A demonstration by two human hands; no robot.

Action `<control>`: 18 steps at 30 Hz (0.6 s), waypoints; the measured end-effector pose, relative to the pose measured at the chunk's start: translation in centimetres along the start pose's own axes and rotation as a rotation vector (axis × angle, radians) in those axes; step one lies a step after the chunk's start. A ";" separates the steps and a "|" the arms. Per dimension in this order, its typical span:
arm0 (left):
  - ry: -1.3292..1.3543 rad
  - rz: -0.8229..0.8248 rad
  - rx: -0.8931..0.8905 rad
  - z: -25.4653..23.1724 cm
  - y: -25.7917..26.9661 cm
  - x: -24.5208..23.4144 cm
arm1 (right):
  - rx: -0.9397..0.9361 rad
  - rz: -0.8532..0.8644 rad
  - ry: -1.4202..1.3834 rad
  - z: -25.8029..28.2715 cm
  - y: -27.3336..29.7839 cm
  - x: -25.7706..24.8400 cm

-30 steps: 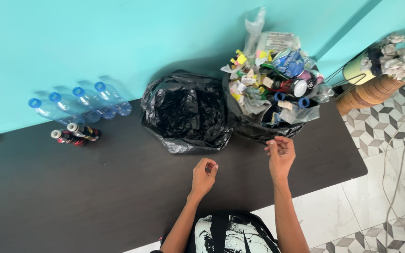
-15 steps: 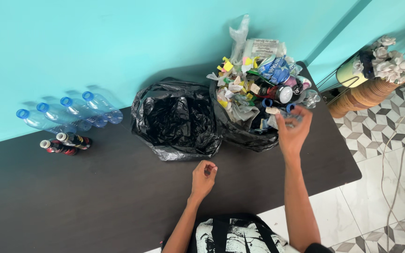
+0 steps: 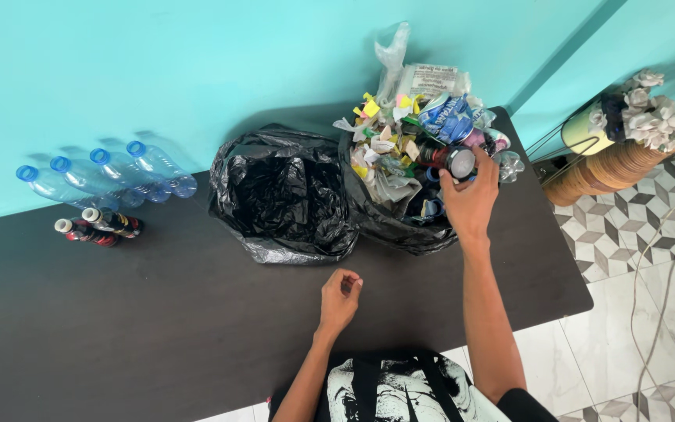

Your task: The person sorts recyclable items from a black plastic bag on a table. They remove plastic water bottles, soda bottles, and a metal can, placing them in separate groups on the table surface.

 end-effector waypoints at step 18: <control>0.066 -0.008 0.031 -2.3 2.2 -1.5 | 0.191 -0.077 -0.877 -2.3 9.2 -1.1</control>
Point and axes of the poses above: each hand's wrist, its own y-axis away from the middle knuckle, its own x-axis out of the palm, z = x × y, the point moved 7 cm from there along -y, towards the middle knuckle, and after that the axes turned 1 degree about z, right-handed, at the moved point
